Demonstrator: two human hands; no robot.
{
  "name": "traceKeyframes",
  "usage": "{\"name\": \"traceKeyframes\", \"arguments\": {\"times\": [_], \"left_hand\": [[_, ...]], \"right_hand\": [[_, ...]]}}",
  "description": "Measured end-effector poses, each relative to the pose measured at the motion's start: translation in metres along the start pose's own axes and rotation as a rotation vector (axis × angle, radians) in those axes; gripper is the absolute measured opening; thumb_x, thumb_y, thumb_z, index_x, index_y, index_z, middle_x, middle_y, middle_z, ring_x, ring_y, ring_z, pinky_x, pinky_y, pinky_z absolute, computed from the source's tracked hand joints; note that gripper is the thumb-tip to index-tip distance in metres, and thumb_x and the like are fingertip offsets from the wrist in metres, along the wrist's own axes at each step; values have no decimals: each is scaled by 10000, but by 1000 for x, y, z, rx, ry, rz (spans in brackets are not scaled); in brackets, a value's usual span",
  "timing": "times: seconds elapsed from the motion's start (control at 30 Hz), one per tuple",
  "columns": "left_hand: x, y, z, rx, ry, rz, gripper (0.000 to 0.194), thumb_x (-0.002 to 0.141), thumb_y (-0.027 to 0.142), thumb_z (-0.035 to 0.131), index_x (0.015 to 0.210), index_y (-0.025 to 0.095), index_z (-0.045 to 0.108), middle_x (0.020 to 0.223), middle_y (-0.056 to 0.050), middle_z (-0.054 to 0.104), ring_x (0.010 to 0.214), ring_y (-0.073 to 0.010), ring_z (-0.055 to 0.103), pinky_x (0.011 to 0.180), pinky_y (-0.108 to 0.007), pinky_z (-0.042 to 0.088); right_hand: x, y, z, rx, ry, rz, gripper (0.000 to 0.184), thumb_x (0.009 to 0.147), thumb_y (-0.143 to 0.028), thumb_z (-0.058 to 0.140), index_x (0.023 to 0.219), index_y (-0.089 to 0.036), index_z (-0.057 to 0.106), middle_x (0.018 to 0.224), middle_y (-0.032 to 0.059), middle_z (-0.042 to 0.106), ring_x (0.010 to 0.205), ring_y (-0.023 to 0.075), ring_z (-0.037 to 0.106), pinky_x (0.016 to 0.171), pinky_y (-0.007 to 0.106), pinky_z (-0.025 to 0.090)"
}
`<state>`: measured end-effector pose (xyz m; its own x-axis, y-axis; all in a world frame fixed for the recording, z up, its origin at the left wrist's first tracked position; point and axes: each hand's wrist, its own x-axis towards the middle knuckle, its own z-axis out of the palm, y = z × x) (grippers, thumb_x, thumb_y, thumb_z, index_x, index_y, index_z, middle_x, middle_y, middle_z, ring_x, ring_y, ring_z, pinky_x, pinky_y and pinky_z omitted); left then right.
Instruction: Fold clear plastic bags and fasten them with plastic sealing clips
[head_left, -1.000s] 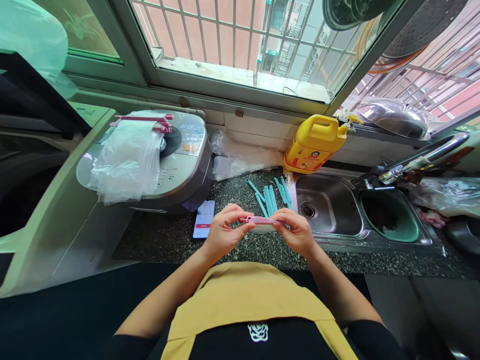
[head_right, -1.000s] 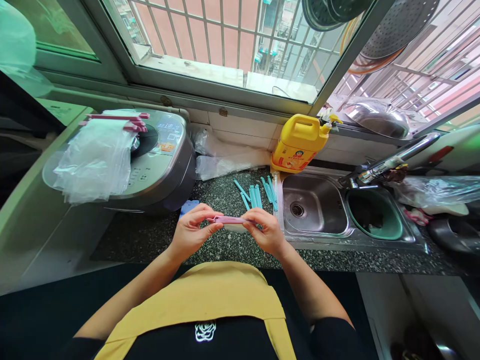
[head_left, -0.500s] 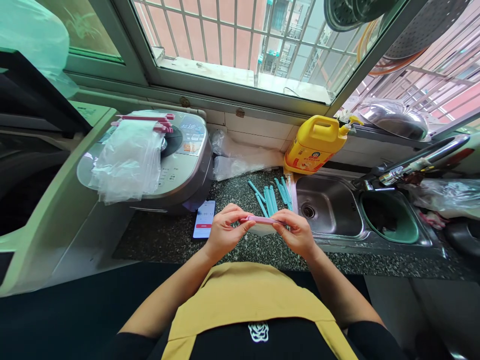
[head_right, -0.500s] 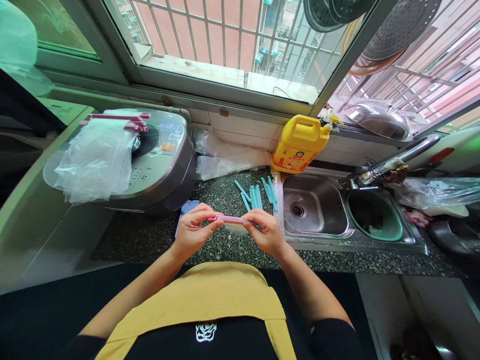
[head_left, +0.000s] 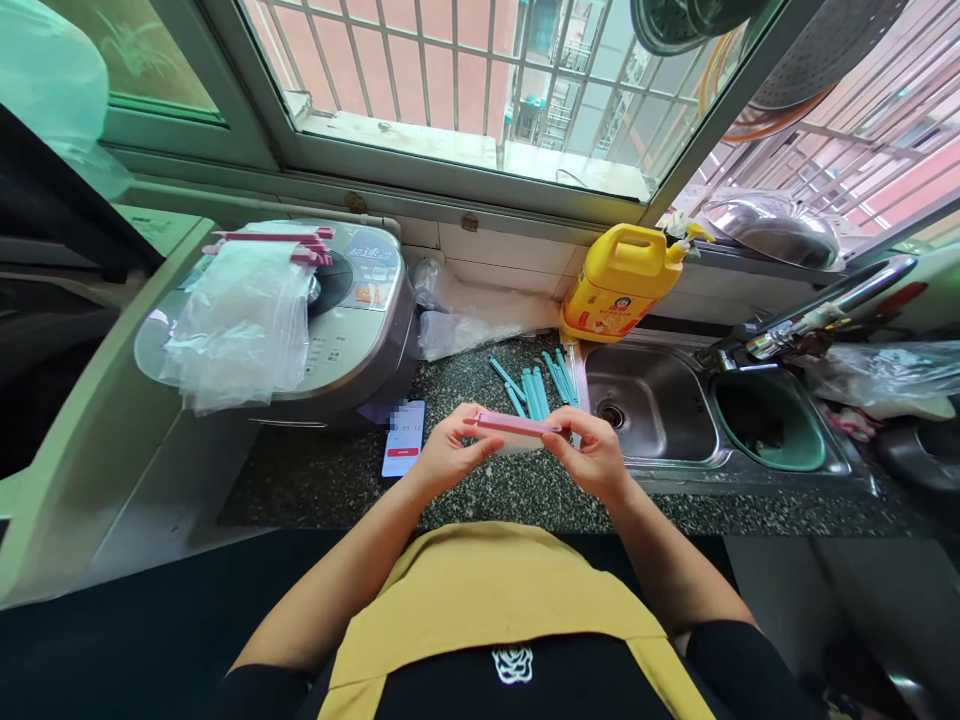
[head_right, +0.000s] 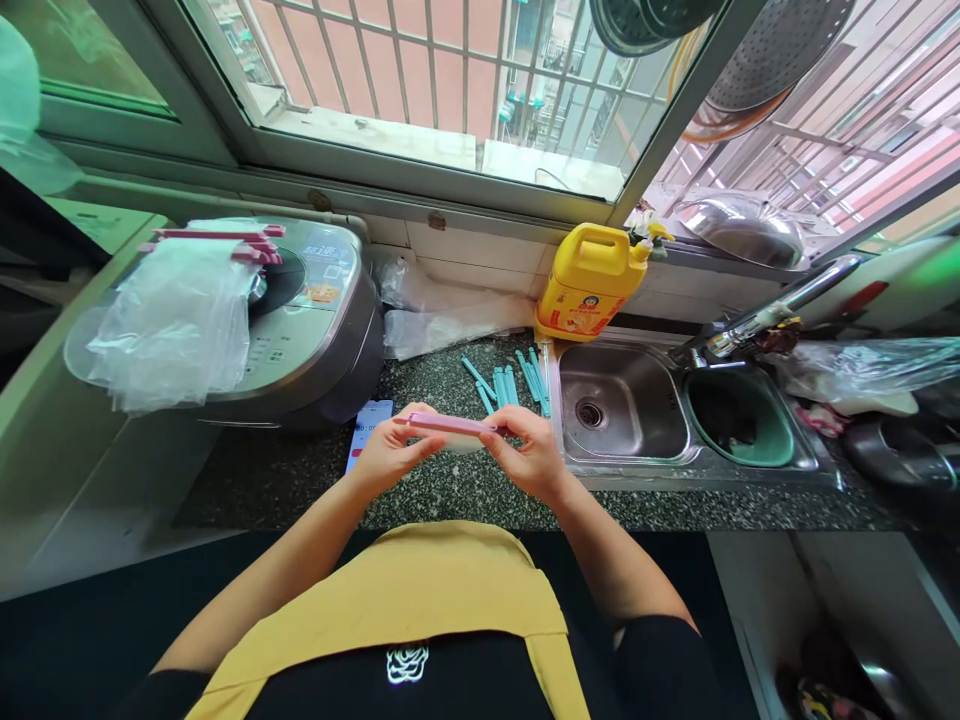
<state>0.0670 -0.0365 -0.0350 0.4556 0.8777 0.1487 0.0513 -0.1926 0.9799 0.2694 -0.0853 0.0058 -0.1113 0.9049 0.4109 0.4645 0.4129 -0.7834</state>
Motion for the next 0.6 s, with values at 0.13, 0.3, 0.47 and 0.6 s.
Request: {"name": "traceKeyframes", "arguments": {"times": [0.13, 0.3, 0.47, 0.6], "left_hand": [[-2, -14, -2, -16, -102, -54, 452, 725, 600, 617, 713, 161, 725, 838, -87, 671, 850, -210, 588, 813, -336, 449], [-14, -34, 4, -27, -205, -156, 542, 754, 655, 532, 745, 145, 716, 844, -87, 697, 786, -206, 611, 734, -316, 469], [-34, -61, 16, 3, -226, -264, 608, 757, 698, 471, 760, 138, 709, 821, -84, 706, 780, -206, 614, 755, -330, 474], [-38, -65, 2, 7, -368, -346, 576, 712, 684, 542, 797, 138, 706, 842, -91, 711, 814, -220, 630, 790, -354, 485]], "right_hand": [[11, 1, -6, -11, 71, 12, 127, 823, -270, 594, 746, -179, 636, 651, 11, 614, 585, 122, 540, 547, 249, 446], [18, 4, -11, 0, 100, 4, 145, 822, -300, 600, 751, -185, 652, 642, 5, 610, 579, 120, 532, 540, 251, 448], [18, 3, -13, 2, 103, 7, 107, 823, -266, 604, 774, -187, 656, 658, 0, 619, 580, 113, 536, 543, 245, 452], [18, 2, -15, 0, 100, -10, 93, 827, -245, 596, 772, -188, 646, 666, -1, 618, 589, 111, 542, 549, 243, 455]]}}
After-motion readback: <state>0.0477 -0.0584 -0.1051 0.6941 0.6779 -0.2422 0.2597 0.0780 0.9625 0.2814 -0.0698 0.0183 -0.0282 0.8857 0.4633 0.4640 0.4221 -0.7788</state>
